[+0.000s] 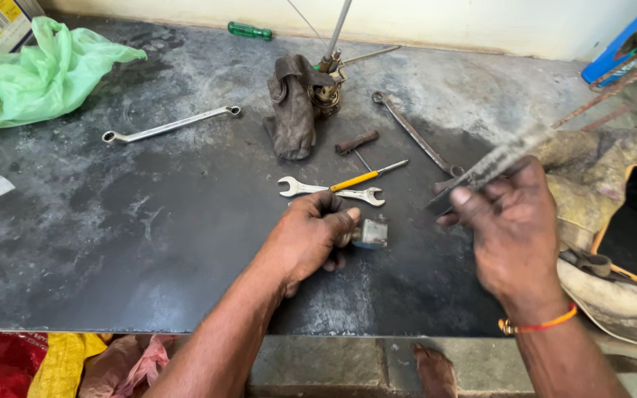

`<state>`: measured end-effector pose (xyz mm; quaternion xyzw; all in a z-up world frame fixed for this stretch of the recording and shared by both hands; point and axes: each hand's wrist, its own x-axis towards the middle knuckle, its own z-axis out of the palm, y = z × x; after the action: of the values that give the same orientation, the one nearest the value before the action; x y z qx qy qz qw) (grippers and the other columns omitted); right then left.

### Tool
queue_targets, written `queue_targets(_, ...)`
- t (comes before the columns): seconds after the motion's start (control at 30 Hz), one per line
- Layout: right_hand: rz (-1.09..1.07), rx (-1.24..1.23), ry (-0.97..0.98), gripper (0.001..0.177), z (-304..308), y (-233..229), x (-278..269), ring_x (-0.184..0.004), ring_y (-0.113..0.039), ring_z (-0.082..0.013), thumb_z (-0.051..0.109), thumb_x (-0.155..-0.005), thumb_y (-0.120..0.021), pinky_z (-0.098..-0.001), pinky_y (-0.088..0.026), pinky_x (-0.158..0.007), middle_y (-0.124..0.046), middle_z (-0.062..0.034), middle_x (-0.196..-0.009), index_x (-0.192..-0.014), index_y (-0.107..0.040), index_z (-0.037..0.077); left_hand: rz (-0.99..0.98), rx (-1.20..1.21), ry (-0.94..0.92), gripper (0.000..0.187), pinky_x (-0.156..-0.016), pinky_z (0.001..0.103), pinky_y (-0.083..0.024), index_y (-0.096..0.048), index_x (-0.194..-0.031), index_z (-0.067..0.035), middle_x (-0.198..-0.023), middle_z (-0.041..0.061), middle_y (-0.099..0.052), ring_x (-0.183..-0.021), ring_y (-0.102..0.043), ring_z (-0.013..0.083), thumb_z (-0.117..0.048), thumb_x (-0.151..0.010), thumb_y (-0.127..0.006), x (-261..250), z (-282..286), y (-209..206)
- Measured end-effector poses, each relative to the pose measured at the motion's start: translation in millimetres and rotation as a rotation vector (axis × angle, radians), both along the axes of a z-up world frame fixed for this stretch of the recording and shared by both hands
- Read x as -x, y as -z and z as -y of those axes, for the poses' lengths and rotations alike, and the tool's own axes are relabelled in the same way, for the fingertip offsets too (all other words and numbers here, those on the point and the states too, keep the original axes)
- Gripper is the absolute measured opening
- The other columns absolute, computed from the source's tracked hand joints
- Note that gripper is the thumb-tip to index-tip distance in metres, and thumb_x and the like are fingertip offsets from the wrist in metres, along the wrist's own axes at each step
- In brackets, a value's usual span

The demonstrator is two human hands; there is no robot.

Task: The person services a small mechanical component by wiping it with a rag, filing a metal surface, and using a small wrench.

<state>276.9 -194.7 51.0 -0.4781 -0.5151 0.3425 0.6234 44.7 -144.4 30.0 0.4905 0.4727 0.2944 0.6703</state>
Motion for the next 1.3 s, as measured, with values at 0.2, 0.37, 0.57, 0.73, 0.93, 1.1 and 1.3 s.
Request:
queue_targets(0.2,0.167,-0.134,-0.059,0.045,12,17,18,-0.106,-0.071,-0.0190,-0.016,-0.091,-0.070,-0.0331,-0.062,-0.093,-0.069,-0.0115,-0.113,-0.128,-0.051,0.002,-0.043,-0.043,0.012,0.023,-0.046,0.027,-0.047,-0.068,-0.091,-0.003,-0.069,0.002,-0.062,-0.052,-0.055,0.0106,-0.026,-0.091,-0.069,-1,0,0)
queue_targets(0.37,0.228,-0.185,-0.050,0.034,15,28,26,-0.103,-0.070,-0.0150,-0.013,-0.094,-0.070,-0.0286,-0.059,-0.093,-0.069,-0.0109,-0.110,-0.121,-0.052,0.000,-0.043,-0.027,0.001,0.022,-0.047,0.027,-0.047,-0.071,-0.092,-0.004,-0.069,0.001,-0.062,-0.052,-0.055,0.0098,-0.026,-0.091,-0.069,-1,1,-5)
queue_targets(0.57,0.432,-0.261,-0.029,0.026,19,26,30,-0.094,-0.070,-0.0118,-0.007,-0.096,-0.071,-0.0255,-0.059,-0.083,-0.073,-0.0097,-0.104,-0.113,-0.053,0.001,-0.020,-0.051,-0.004,0.022,-0.046,0.026,-0.047,-0.072,-0.094,-0.002,-0.068,0.001,-0.060,-0.052,-0.054,0.0099,-0.024,-0.093,-0.069,-3,1,2)
queue_targets(0.73,0.583,-0.399,-0.055,0.020,16,13,40,-0.088,-0.073,-0.0109,-0.004,-0.096,-0.071,-0.0218,-0.061,-0.072,-0.072,-0.0094,-0.103,-0.108,-0.057,0.002,-0.014,-0.082,-0.012,0.020,-0.046,0.026,-0.048,-0.073,-0.095,-0.004,-0.068,0.001,-0.062,-0.053,-0.055,0.0092,-0.023,-0.092,-0.069,-1,0,4)
queue_targets(0.93,0.504,-0.318,0.025,0.019,19,14,47,-0.080,-0.059,-0.0062,-0.006,-0.096,-0.071,-0.0208,-0.049,-0.070,-0.069,-0.0059,-0.095,-0.109,-0.058,0.001,0.002,-0.088,-0.024,0.022,-0.044,0.027,-0.047,-0.073,-0.093,-0.002,-0.067,0.001,-0.062,-0.051,-0.054,0.0102,-0.023,-0.093,-0.068,-3,-1,8)
queue_targets(1.1,0.476,-0.348,0.068,0.019,22,22,47,-0.086,-0.062,-0.0043,-0.006,-0.100,-0.070,-0.0190,-0.051,-0.074,-0.070,-0.0064,-0.101,-0.111,-0.056,0.000,0.014,-0.072,-0.024,0.020,-0.043,0.027,-0.046,-0.073,-0.092,-0.003,-0.067,0.001,-0.061,-0.048,-0.053,0.0102,-0.023,-0.093,-0.067,-5,-2,13)
queue_targets(1.3,0.479,-0.293,0.074,0.018,18,18,53,-0.081,-0.061,-0.0064,-0.006,-0.098,-0.070,-0.0204,-0.050,-0.070,-0.070,-0.0064,-0.099,-0.111,-0.059,-0.002,-0.019,-0.104,-0.016,0.025,-0.044,0.028,-0.048,-0.072,-0.092,0.000,-0.068,0.002,-0.061,-0.050,-0.055,0.0104,-0.024,-0.095,-0.067,-3,-1,7)
